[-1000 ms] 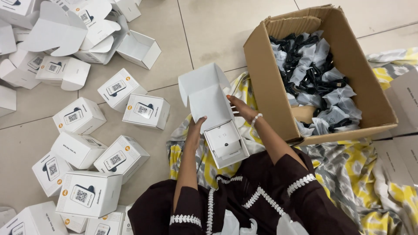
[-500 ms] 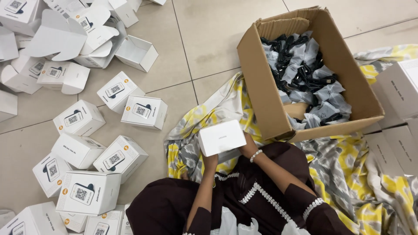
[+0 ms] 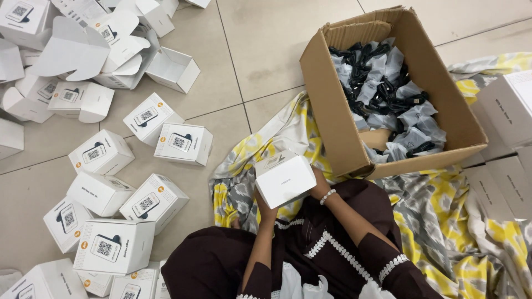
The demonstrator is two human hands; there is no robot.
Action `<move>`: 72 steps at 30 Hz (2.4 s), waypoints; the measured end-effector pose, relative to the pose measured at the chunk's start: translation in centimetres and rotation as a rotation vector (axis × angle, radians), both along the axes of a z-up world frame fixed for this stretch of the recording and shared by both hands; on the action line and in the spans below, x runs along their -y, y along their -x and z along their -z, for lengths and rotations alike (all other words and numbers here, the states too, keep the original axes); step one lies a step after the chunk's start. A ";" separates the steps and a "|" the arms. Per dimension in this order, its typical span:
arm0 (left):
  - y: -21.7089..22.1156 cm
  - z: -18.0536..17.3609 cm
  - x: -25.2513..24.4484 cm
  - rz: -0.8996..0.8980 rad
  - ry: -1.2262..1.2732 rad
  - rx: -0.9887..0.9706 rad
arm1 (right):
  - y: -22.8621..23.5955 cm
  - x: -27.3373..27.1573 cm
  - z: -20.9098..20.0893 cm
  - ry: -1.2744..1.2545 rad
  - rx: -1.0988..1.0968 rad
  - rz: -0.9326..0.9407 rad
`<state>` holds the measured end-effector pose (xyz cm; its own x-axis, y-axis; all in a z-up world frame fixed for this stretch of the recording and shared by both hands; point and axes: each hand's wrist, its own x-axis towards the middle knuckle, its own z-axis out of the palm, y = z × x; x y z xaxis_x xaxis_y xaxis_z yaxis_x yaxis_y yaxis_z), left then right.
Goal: The person places electronic devices and their components into individual retail boxes.
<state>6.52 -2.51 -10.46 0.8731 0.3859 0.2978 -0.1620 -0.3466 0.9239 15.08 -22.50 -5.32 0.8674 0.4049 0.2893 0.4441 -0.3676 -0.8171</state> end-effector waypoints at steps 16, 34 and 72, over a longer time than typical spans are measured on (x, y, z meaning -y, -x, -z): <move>0.5 -7.0 0.3 0.124 0.035 0.160 | 0.4 -0.4 -1.3 -0.023 0.024 0.047; -1.5 -2.7 -1.5 -0.015 -0.161 -0.246 | -3.2 -0.1 -3.9 0.086 -0.061 -0.012; 2.8 -8.6 -3.5 0.398 -0.445 -0.078 | 1.1 2.0 -8.1 0.322 -0.307 -0.339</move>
